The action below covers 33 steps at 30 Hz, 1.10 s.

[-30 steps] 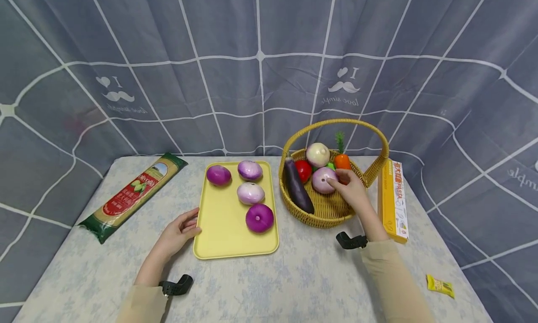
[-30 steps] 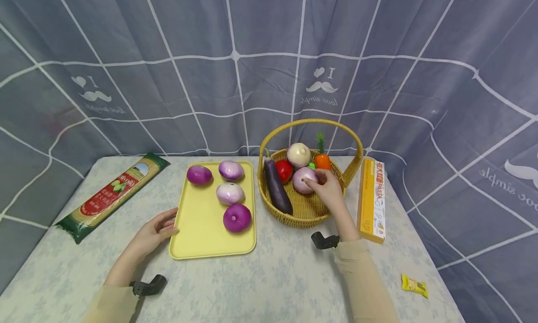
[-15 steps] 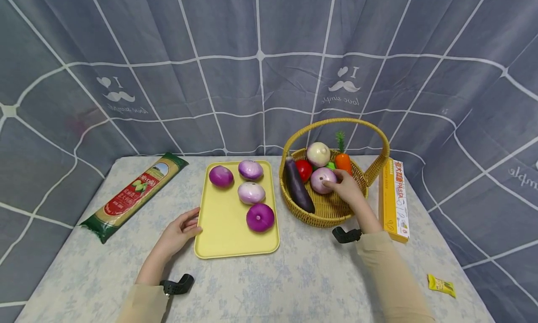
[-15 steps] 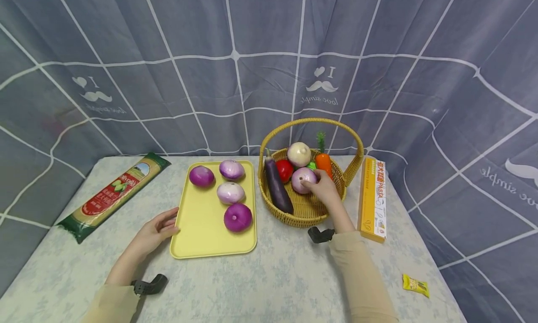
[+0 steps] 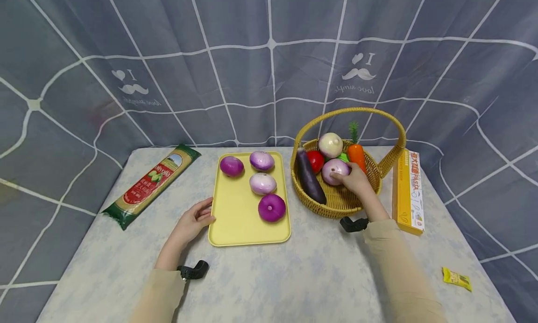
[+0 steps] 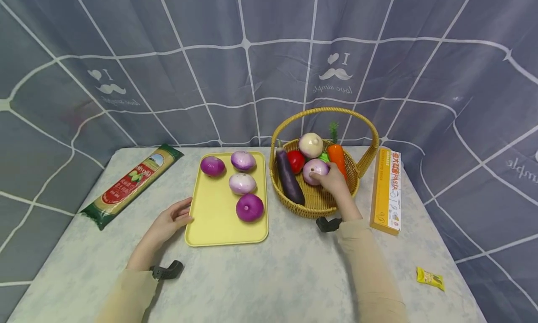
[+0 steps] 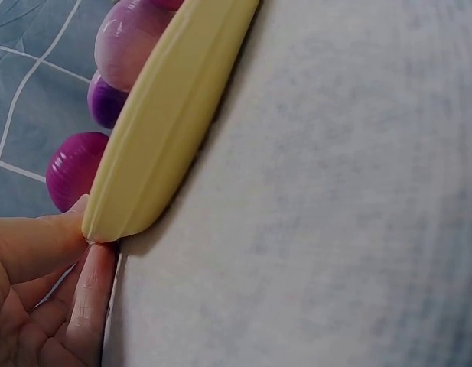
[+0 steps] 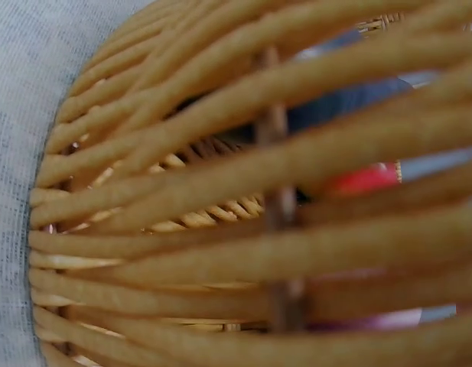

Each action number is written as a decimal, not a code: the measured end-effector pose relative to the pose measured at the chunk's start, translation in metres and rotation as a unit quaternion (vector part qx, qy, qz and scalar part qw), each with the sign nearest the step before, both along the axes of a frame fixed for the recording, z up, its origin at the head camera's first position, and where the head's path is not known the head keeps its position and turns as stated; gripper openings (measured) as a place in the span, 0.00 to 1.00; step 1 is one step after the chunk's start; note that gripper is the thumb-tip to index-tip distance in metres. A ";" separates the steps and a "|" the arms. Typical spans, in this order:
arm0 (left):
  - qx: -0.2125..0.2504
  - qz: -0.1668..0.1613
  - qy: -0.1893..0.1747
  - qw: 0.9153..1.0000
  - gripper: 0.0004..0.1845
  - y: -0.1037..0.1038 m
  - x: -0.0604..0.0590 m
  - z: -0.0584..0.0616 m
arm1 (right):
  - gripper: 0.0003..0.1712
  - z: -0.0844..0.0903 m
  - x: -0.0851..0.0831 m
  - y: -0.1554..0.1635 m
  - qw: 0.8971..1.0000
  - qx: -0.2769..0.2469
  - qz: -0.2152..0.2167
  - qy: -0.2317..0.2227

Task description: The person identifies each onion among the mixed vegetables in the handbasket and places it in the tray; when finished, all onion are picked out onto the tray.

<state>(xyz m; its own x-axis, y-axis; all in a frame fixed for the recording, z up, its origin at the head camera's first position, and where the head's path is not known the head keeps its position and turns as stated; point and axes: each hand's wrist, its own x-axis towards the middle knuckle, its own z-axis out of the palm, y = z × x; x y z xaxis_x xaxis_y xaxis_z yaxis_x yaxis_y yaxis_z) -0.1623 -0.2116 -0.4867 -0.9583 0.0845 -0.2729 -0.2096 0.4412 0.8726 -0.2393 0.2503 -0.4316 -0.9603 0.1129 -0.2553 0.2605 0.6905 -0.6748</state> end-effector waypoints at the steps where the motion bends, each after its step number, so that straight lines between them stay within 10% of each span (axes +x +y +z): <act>1: 0.002 0.002 0.002 1.000 0.34 0.000 0.000 0.000 | 0.47 0.001 0.000 -0.001 1.000 0.000 0.000 0.001; 12: -0.015 -0.006 0.004 1.000 0.34 -0.003 -0.003 0.000 | 0.47 -0.003 0.009 -0.002 1.000 -0.007 -0.013 0.020; 33: 0.004 -0.020 0.016 1.000 0.33 -0.003 -0.001 0.001 | 0.46 0.044 0.044 -0.011 0.994 -0.081 -0.013 0.072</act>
